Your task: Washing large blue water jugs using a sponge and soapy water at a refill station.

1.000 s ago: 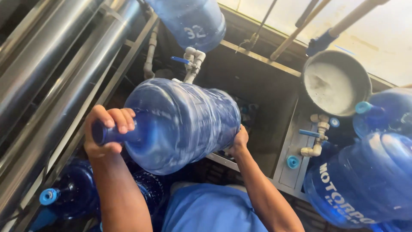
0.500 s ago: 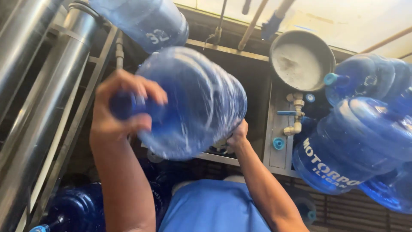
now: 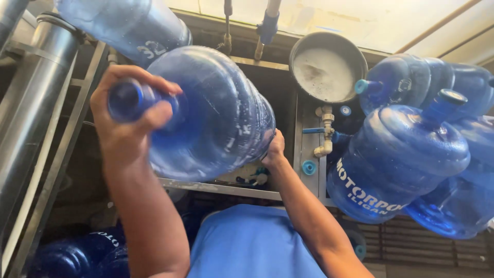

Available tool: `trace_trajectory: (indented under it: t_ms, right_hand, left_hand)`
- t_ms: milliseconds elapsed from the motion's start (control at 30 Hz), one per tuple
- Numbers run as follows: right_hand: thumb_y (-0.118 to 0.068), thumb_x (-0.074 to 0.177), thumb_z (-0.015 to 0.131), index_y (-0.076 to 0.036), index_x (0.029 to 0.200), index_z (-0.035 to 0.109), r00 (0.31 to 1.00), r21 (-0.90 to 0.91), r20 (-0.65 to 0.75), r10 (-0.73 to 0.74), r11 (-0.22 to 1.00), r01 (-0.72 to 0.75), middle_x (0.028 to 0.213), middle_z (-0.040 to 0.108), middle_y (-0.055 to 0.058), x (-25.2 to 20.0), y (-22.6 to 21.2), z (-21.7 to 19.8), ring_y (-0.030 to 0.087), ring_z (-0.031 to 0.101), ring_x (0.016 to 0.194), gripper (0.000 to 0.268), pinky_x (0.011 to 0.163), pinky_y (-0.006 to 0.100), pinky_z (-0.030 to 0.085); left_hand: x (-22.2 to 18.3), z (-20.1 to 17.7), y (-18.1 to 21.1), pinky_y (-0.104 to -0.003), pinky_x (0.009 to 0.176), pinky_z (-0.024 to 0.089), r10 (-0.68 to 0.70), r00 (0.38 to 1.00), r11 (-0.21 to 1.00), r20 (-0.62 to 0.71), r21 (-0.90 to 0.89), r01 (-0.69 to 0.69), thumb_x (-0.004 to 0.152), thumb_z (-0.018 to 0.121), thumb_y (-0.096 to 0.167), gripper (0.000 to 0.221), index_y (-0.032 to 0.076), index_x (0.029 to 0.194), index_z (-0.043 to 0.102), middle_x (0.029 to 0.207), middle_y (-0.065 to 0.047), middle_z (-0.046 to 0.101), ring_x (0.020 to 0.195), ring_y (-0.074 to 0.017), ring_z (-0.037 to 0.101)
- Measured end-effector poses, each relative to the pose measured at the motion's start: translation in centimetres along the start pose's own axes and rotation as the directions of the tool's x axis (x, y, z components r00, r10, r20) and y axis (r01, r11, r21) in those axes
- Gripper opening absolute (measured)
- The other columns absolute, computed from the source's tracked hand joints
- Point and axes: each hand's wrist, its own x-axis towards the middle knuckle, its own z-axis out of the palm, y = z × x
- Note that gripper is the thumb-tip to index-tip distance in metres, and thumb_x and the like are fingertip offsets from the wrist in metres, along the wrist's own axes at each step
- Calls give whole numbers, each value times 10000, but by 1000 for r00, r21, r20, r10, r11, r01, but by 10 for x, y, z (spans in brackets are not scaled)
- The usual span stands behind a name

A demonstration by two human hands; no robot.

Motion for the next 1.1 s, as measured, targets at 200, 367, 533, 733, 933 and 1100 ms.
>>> trace_trajectory:
  t_ms: [200, 367, 533, 733, 933, 1100]
  right_hand:
    - [-287, 930, 407, -202, 619, 513, 999, 19, -25, 36, 999, -36, 605, 554, 6, 28, -3, -16, 216, 566, 578, 339, 587, 359, 530]
    - [-312, 899, 412, -198, 575, 508, 985, 9, 127, 121, 992, -123, 559, 541, -7, 34, -6, -5, 211, 549, 521, 356, 534, 375, 498]
    - [-345, 897, 495, -123, 868, 585, 991, -216, -131, -23, 976, -6, 836, 596, 59, 15, -4, 28, 219, 603, 770, 242, 700, 390, 538]
    - [-446, 1027, 379, -57, 1233, 636, 906, -852, 27, -421, 464, 241, 1323, 600, 183, 40, -4, 6, 375, 526, 1319, 510, 1136, 501, 407]
    - [-288, 1090, 389, -29, 1386, 563, 645, -655, 634, -427, 146, 741, 1426, 542, 243, 15, 43, 65, 406, 469, 1363, 430, 1199, 519, 314]
    - [-316, 1117, 328, -4, 1538, 423, 309, -291, 914, -262, 106, 951, 1561, 419, 294, -164, 25, 151, 481, 317, 1490, 533, 1278, 554, 192]
  left_hand:
    - [0, 39, -7, -318, 754, 620, -32, 469, 984, -882, 55, 172, 747, 765, -47, 302, 136, 881, 565, 839, -43, 633, 744, -156, 658]
    - [-14, -16, -7, -355, 868, 659, 94, 974, 977, 205, -209, -50, 764, 805, 185, 285, 109, 999, 662, 938, -47, 718, 896, -216, 741]
    - [-19, 22, -35, -333, 810, 574, -47, 565, 997, -824, -3, 79, 689, 699, -9, 277, 94, 934, 617, 802, -102, 685, 762, -222, 714]
    - [-61, 18, -74, -324, 685, 515, -12, 278, 1000, -960, -12, 1, 572, 645, -102, 329, 24, 869, 579, 683, -159, 576, 621, -255, 662]
    - [-90, 15, -79, -334, 683, 515, 66, 256, 998, -964, 69, -1, 570, 631, -137, 356, 26, 878, 555, 674, -162, 556, 616, -260, 632]
    - [-109, 9, -75, -331, 696, 513, 159, 251, 983, -955, 176, 49, 572, 628, -147, 360, 21, 881, 550, 681, -162, 571, 607, -253, 636]
